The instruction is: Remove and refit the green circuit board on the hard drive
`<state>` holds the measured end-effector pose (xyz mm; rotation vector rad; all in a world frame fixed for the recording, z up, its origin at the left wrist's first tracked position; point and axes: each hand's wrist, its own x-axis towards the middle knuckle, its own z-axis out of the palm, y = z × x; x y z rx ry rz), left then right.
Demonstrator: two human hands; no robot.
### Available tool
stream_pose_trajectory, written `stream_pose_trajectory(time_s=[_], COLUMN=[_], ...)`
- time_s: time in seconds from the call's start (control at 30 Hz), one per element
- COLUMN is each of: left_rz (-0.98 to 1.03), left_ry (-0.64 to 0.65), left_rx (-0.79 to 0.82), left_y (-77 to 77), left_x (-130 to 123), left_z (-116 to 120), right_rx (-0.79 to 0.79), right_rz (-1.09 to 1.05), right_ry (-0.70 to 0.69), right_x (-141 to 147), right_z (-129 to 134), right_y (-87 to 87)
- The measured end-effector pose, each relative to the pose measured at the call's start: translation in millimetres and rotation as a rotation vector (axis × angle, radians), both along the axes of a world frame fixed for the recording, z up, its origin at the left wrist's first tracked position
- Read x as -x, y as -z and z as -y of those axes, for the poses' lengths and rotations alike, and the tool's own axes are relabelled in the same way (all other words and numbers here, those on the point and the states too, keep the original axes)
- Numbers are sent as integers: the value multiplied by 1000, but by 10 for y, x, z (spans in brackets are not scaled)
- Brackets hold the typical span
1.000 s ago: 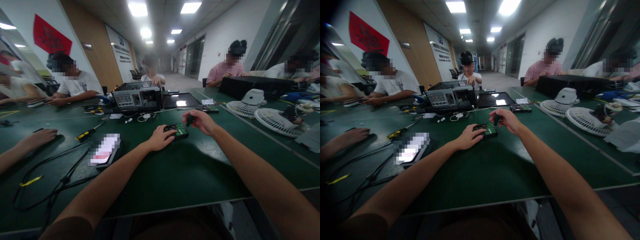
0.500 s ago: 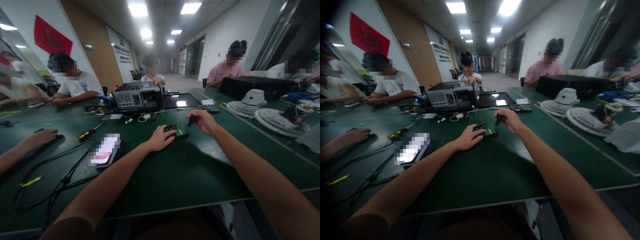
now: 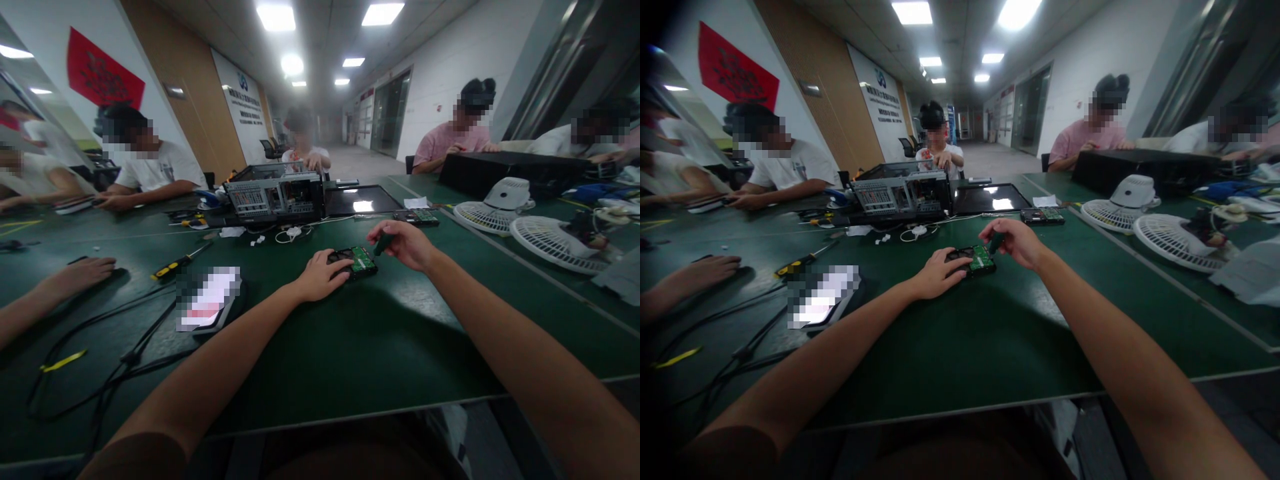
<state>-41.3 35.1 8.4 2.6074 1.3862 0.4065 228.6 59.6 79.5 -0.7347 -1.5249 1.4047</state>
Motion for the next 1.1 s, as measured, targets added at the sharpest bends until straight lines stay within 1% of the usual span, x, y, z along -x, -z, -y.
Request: stream_pose_trajectory(time_s=[0.1, 0.3, 0.6, 0.87, 0.97, 1.1], left_rz=[2, 10, 15, 13, 17, 17], left_ry=[4, 0, -2, -5, -5, 0], left_rx=[3, 1, -2, 9, 9, 3], left_y=[-4, 12, 20, -15, -5, 11], left_x=[2, -4, -3, -5, -2, 1], left_z=[4, -4, -5, 20, 15, 7], right_rx=[8, 55, 140, 212, 206, 171], right_rz=[-4, -30, -96, -173, -169, -113], right_ry=[-13, 18, -61, -34, -37, -45], right_x=[3, 12, 30, 47, 27, -6], right_z=[0, -2, -11, -37, -34, -43], right_y=[3, 2, 28, 63, 45, 34])
